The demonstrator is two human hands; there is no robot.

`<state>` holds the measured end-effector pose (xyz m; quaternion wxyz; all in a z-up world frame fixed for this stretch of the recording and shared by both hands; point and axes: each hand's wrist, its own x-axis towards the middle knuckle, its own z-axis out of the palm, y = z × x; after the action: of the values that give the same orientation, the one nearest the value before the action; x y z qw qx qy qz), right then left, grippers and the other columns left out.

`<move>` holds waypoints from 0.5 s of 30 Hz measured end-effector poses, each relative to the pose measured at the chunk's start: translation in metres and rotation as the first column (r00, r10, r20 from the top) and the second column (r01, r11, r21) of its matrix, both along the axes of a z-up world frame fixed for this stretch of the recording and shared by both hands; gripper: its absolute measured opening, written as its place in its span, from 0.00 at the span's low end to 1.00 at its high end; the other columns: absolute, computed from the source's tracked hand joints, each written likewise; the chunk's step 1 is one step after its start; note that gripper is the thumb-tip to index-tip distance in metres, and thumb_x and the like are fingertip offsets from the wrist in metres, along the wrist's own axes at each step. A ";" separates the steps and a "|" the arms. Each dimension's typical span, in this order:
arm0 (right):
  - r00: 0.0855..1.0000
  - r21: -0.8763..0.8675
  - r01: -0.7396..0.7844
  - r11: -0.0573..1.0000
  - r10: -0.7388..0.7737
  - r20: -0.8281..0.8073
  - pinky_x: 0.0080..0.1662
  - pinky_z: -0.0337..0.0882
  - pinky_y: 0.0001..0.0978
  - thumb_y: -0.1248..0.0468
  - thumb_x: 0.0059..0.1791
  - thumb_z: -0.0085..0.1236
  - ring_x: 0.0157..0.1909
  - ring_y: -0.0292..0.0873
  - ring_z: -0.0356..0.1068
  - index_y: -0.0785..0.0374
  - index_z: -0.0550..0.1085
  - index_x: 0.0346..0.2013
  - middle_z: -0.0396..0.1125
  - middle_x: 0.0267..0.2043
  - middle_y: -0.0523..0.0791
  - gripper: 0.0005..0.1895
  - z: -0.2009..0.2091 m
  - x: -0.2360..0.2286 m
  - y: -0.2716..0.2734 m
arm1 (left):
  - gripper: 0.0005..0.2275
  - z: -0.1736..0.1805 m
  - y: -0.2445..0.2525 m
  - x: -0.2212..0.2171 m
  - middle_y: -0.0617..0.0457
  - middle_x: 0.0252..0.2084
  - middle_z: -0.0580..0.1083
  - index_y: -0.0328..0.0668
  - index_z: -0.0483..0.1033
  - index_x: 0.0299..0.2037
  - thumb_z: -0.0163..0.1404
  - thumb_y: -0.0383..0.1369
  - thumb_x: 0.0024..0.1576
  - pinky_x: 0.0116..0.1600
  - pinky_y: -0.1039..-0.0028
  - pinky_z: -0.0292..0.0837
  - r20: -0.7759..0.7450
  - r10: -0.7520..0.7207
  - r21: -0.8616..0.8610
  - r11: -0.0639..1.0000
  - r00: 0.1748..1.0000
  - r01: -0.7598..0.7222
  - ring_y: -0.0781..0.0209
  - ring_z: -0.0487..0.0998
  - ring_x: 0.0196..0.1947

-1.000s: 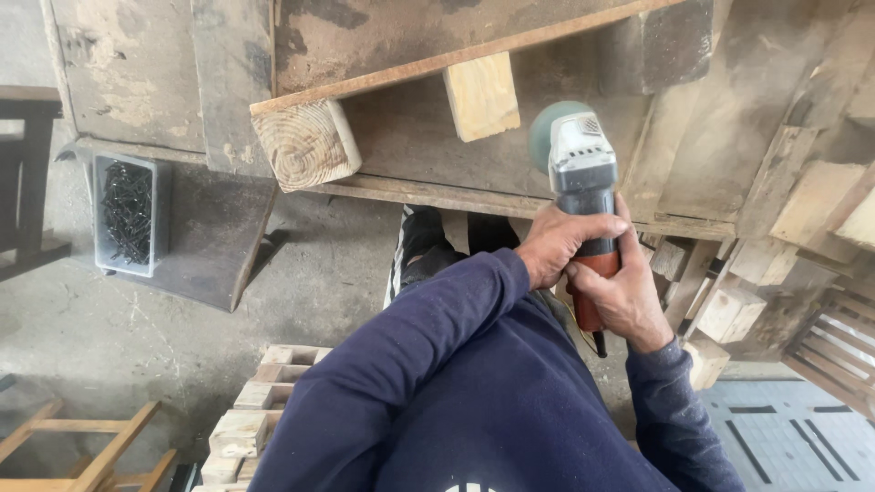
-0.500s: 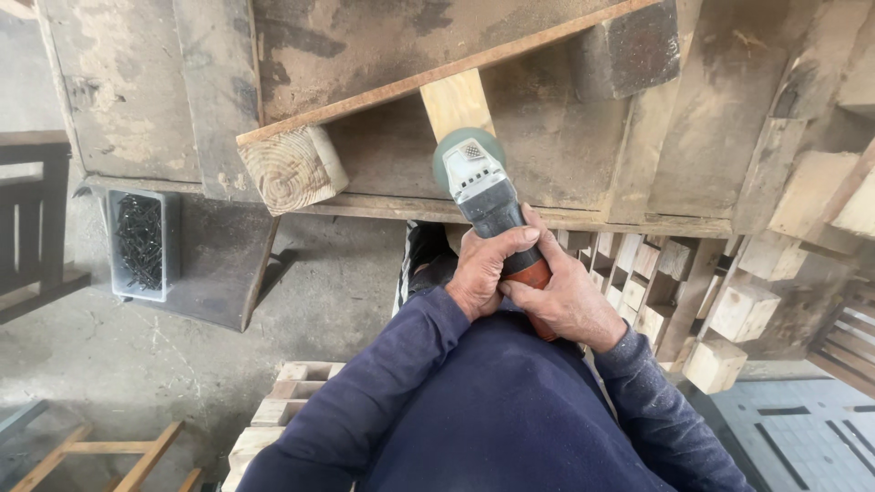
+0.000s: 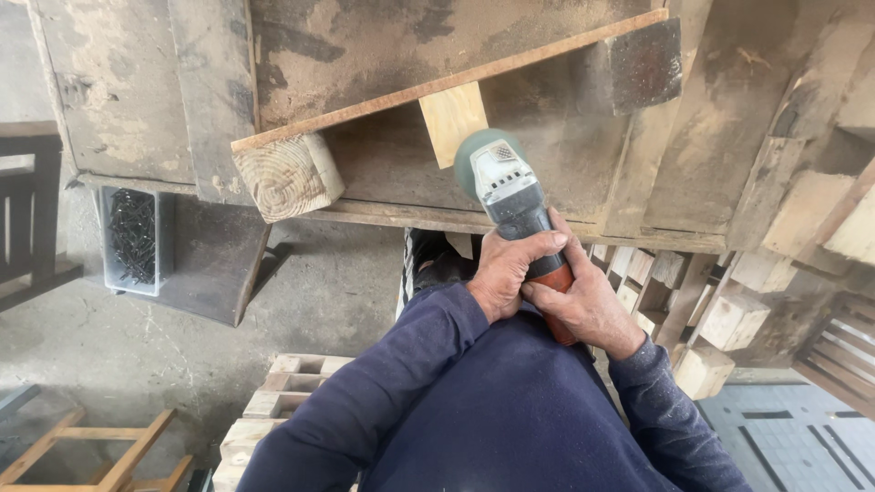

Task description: The person uses an angle grinder with a sanding disc to smooth the edges and surfaces of a wooden plank resting on a workbench. They reposition the plank to access different sides and continue sanding until the clip ends.

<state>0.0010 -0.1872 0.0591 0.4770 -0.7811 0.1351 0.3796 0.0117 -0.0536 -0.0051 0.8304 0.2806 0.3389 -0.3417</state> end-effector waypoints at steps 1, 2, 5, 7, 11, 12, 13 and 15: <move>1.000 -0.005 -0.005 1.000 0.005 0.019 0.62 0.69 0.41 0.58 0.41 0.63 0.65 0.51 0.67 0.54 0.43 0.78 0.62 0.66 0.55 0.56 0.000 0.002 -0.001 | 0.18 0.000 -0.002 0.002 0.46 0.45 0.77 0.35 0.74 0.49 0.63 0.28 0.49 0.52 0.63 0.80 0.008 0.002 -0.001 1.000 1.000 -0.002 0.56 0.79 0.45; 1.000 -0.002 0.000 1.000 0.000 0.008 0.62 0.68 0.42 0.58 0.41 0.63 0.65 0.52 0.67 0.54 0.43 0.78 0.62 0.67 0.55 0.56 0.000 0.003 -0.003 | 0.18 0.000 -0.003 0.003 0.46 0.45 0.77 0.34 0.74 0.49 0.63 0.28 0.49 0.52 0.63 0.79 0.016 0.005 -0.003 1.000 1.000 -0.005 0.56 0.79 0.46; 1.000 0.000 -0.003 1.000 0.003 -0.005 0.63 0.67 0.42 0.58 0.41 0.64 0.66 0.51 0.66 0.54 0.43 0.78 0.62 0.67 0.55 0.57 0.001 0.012 -0.006 | 0.18 0.000 -0.007 0.010 0.47 0.44 0.76 0.34 0.74 0.49 0.62 0.28 0.49 0.51 0.63 0.79 0.011 0.015 0.013 1.000 1.000 -0.015 0.57 0.79 0.45; 0.999 -0.007 -0.034 0.999 0.034 0.006 0.63 0.66 0.41 0.58 0.41 0.64 0.67 0.51 0.65 0.55 0.43 0.78 0.61 0.68 0.54 0.56 0.003 0.020 -0.008 | 0.18 0.001 -0.009 0.015 0.47 0.44 0.77 0.34 0.74 0.49 0.62 0.28 0.49 0.50 0.63 0.79 0.000 0.023 0.030 0.999 1.000 -0.023 0.57 0.79 0.44; 0.997 0.039 -0.056 0.998 0.054 0.059 0.64 0.65 0.41 0.59 0.43 0.63 0.69 0.50 0.63 0.56 0.42 0.78 0.60 0.69 0.54 0.55 0.004 0.046 -0.010 | 0.17 -0.001 -0.012 0.038 0.45 0.42 0.76 0.31 0.76 0.48 0.62 0.28 0.50 0.49 0.62 0.79 0.022 0.068 0.019 0.998 0.997 -0.068 0.55 0.79 0.42; 0.998 0.051 -0.046 0.998 0.044 0.051 0.63 0.66 0.40 0.59 0.43 0.62 0.68 0.49 0.64 0.56 0.42 0.78 0.60 0.69 0.54 0.55 0.004 0.053 -0.009 | 0.17 -0.001 -0.012 0.045 0.45 0.42 0.76 0.30 0.76 0.48 0.62 0.28 0.50 0.48 0.62 0.79 0.033 0.086 0.004 0.996 0.996 -0.086 0.55 0.79 0.42; 0.998 0.062 -0.037 0.997 0.034 0.043 0.63 0.66 0.40 0.59 0.43 0.62 0.68 0.49 0.64 0.56 0.42 0.78 0.61 0.69 0.53 0.55 0.004 0.060 -0.009 | 0.17 -0.002 -0.012 0.052 0.45 0.42 0.76 0.30 0.76 0.48 0.62 0.28 0.50 0.48 0.62 0.79 0.027 0.093 0.011 0.996 0.995 -0.093 0.55 0.79 0.42; 0.997 0.056 -0.049 0.997 0.046 0.056 0.64 0.66 0.40 0.60 0.43 0.62 0.68 0.48 0.64 0.56 0.42 0.78 0.61 0.68 0.53 0.55 0.003 0.072 -0.007 | 0.17 -0.003 -0.011 0.065 0.45 0.42 0.77 0.30 0.76 0.48 0.62 0.29 0.49 0.48 0.62 0.80 0.020 0.106 0.025 0.994 0.994 -0.107 0.55 0.80 0.41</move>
<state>0.0734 -0.1942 0.0624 0.4937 -0.7801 0.0925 0.3730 0.0770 -0.0650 -0.0077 0.8468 0.2760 0.3501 -0.2900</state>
